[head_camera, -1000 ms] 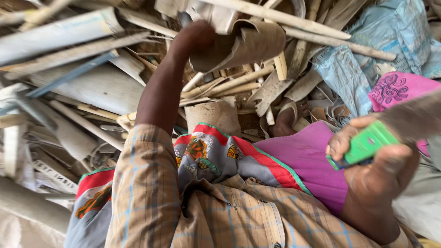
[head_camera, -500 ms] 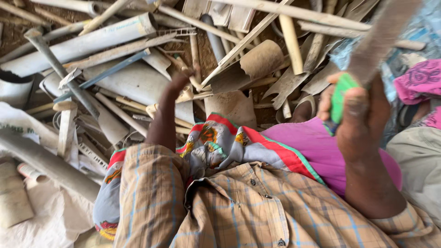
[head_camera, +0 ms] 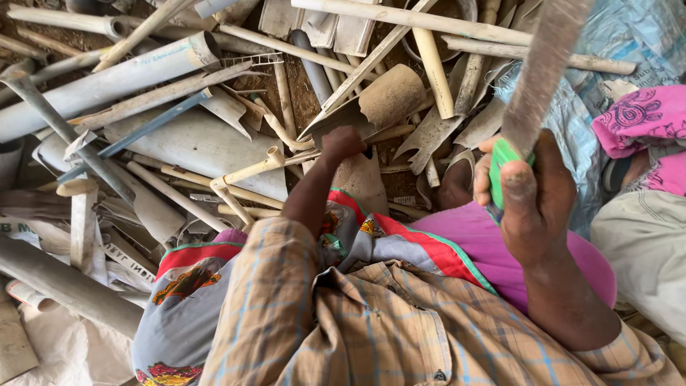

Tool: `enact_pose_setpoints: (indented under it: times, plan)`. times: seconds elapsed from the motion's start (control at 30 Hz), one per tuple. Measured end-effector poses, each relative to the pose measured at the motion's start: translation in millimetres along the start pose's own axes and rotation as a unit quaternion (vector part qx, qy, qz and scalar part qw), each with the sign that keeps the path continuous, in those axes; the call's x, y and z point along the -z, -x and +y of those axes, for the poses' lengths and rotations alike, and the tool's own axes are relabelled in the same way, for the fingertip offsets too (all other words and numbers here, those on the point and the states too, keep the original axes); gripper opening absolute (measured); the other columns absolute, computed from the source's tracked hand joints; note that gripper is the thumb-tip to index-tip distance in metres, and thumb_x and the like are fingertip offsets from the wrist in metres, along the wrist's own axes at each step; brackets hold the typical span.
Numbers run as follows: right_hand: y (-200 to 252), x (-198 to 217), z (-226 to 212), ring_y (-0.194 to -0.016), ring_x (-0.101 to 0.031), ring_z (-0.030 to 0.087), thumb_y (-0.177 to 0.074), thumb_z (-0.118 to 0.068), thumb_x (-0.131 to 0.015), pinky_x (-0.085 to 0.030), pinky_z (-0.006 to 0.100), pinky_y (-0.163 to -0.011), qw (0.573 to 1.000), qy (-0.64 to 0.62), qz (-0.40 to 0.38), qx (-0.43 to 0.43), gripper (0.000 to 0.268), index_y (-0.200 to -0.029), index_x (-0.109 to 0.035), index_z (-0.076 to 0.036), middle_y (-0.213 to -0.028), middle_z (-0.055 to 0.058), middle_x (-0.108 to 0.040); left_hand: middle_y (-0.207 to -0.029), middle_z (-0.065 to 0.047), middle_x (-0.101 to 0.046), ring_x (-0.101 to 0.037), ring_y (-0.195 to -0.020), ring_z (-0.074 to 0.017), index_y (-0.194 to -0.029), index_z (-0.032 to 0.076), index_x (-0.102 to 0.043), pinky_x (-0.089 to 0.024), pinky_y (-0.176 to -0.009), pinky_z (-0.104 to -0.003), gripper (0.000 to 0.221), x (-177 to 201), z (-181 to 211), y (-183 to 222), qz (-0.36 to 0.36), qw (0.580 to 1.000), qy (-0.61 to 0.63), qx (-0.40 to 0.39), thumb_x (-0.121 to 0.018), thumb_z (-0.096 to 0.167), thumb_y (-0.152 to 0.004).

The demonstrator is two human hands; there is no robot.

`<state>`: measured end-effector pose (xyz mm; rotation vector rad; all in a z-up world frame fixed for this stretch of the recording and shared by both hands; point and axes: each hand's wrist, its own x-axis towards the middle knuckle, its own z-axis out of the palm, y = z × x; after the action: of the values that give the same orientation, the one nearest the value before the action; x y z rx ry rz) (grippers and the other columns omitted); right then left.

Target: The person uses a knife to cut and scrape PVC pipe segments while sitting amidst a large pile of plumbing debris.

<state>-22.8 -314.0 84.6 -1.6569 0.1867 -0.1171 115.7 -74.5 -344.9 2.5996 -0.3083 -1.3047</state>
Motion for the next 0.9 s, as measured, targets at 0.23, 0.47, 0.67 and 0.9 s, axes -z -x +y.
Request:
enact_pose_setpoints:
  times: [0.23, 0.47, 0.67, 0.9]
  plan:
    - [5.9, -2.1, 0.9, -0.069, -0.056, 0.012, -0.110, -0.058, -0.058, -0.048, 0.025, -0.065, 0.999, -0.037, 0.003, -0.019, 0.065, -0.124, -0.052, 0.006, -0.081, 0.009, -0.058, -0.088, -0.012, -0.072, -0.065, -0.068, -0.0179, -0.095, 0.005, -0.075, -0.055, -0.060, -0.035, 0.054, 16.1, 7.2, 1.8, 0.022, 0.997, 0.068, 0.030, -0.055, 0.055, -0.103]
    - [8.1, -0.4, 2.4, -0.067, -0.057, 0.012, -0.111, -0.056, -0.057, -0.048, 0.025, -0.063, 0.998, -0.066, 0.004, -0.022, 0.063, -0.124, -0.053, 0.006, -0.082, 0.010, -0.058, -0.085, -0.013, -0.066, -0.052, -0.061, -0.0184, -0.117, 0.001, -0.074, -0.043, -0.054, -0.035, 0.024, 91.0, -23.2, -0.9, 0.074, 0.816, 0.574, 0.010, -0.071, 0.021, -0.103]
    - [6.1, -0.5, -1.5, -0.067, -0.056, 0.011, -0.112, -0.053, -0.053, -0.049, 0.028, -0.068, 0.998, -0.067, 0.003, -0.021, 0.060, -0.128, -0.052, 0.005, -0.083, 0.010, -0.061, -0.121, -0.009, -0.071, -0.072, -0.104, -0.0174, -0.142, 0.004, -0.048, -0.059, -0.089, -0.034, 0.063, 53.9, -31.9, 28.9, -0.036, 0.827, 0.556, -0.072, -0.079, 0.015, -0.088]
    - [5.1, -9.1, 1.1, -0.071, -0.054, 0.008, -0.110, -0.045, -0.052, -0.048, 0.027, -0.065, 0.993, -0.039, -0.068, -0.093, 0.044, -0.120, -0.056, -0.003, -0.081, 0.002, -0.058, -0.108, -0.017, -0.074, -0.072, -0.098, -0.0292, -0.132, 0.001, -0.056, -0.057, -0.086, -0.043, 0.068, -3.0, -28.6, -5.6, 0.041, 0.924, 0.368, -0.093, -0.087, 0.029, -0.078]
